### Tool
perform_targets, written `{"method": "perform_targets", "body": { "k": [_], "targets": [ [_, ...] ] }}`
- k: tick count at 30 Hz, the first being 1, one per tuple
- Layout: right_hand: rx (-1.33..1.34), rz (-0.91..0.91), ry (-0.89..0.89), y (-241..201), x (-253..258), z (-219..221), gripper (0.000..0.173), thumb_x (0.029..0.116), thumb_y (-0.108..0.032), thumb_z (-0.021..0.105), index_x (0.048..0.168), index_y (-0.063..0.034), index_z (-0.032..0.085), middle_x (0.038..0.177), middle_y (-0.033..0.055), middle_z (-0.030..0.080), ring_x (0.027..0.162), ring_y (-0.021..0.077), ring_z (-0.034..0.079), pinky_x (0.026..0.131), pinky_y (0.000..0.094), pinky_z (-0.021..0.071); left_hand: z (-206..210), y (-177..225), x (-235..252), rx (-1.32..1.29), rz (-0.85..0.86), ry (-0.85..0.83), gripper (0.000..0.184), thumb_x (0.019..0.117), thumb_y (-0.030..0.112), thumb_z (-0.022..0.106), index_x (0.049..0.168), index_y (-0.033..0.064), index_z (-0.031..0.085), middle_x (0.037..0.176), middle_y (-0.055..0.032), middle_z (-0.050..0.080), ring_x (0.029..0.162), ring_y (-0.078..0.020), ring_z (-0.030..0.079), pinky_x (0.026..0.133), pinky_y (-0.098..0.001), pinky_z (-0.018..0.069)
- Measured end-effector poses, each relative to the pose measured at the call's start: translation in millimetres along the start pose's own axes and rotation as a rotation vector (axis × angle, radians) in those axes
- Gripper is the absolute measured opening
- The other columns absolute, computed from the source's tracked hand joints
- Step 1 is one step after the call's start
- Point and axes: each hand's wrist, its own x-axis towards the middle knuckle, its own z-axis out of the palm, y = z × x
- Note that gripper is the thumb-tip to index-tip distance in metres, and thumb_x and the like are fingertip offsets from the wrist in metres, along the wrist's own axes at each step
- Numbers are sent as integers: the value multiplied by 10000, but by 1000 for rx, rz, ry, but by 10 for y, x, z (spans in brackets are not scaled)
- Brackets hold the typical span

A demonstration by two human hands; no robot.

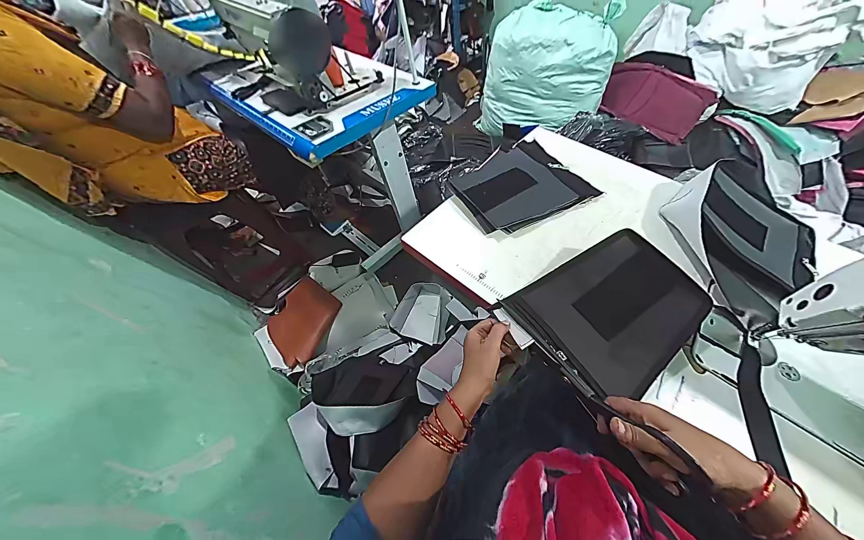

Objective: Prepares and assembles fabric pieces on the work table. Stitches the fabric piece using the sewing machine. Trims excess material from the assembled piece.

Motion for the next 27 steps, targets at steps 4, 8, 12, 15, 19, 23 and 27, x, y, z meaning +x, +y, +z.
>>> {"method": "perform_targets", "body": {
  "k": [4, 8, 12, 15, 19, 23, 27],
  "targets": [
    [-24, -12, -10, -21, 2, 0, 699, 764, -842, 624, 1036, -201, 552, 591, -97, 471, 421, 28, 462, 420, 193, 436, -1, 2, 6, 6, -3, -41, 185, 1057, 65, 461, 928, 10, 581, 698, 0, 609, 572, -44, 584, 533, -188, 479],
    [-3, -7, -55, -127, 57, 9, 757, 750, -884, 591, 1065, -197, 556, 650, -82, 501, 471, 48, 508, 460, 213, 485, 72, -15, -69, -5, -4, -61, 154, 1049, 59, 470, 1001, -21, 593, 763, -33, 632, 608, -59, 605, 537, -195, 488],
    [-24, 14, -83, -234, 149, -13, 804, 748, -903, 555, 1121, -192, 521, 685, -80, 492, 489, 45, 502, 473, 210, 481, 80, 11, -68, 19, -7, -56, 158, 1058, 67, 472, 1019, -24, 595, 774, -34, 628, 617, -60, 601, 545, -197, 485],
    [-13, 13, -61, -228, 170, -25, 757, 758, -877, 586, 1089, -200, 521, 644, -88, 469, 460, 37, 468, 453, 199, 449, 75, 36, -54, 40, -3, -53, 158, 1055, 66, 478, 1018, -21, 604, 765, -21, 619, 615, -52, 586, 550, -192, 474],
    [-14, 14, -8, -205, 163, -23, 652, 797, -782, 637, 1063, -195, 536, 621, -90, 473, 438, 32, 458, 429, 191, 433, 97, 33, -54, 31, -3, -59, 149, 1054, 52, 474, 1006, -23, 593, 738, -13, 615, 589, -39, 579, 536, -179, 471],
    [-30, 15, 32, -210, 158, -24, 537, 844, -677, 659, 1028, -187, 538, 595, -85, 459, 425, 34, 452, 421, 193, 422, 75, 40, -44, 55, -14, -70, 150, 1052, 48, 480, 978, -16, 595, 717, -1, 602, 588, -39, 578, 545, -179, 475],
    [-29, 15, 35, -203, 159, -41, 545, 844, -686, 659, 1026, -186, 540, 579, -89, 442, 409, 30, 431, 408, 186, 405, 8, 43, 54, 73, 50, -15, 227, 1055, 77, 455, 928, -24, 613, 678, -8, 642, 561, -50, 606, 530, -203, 493]
  ]
}}
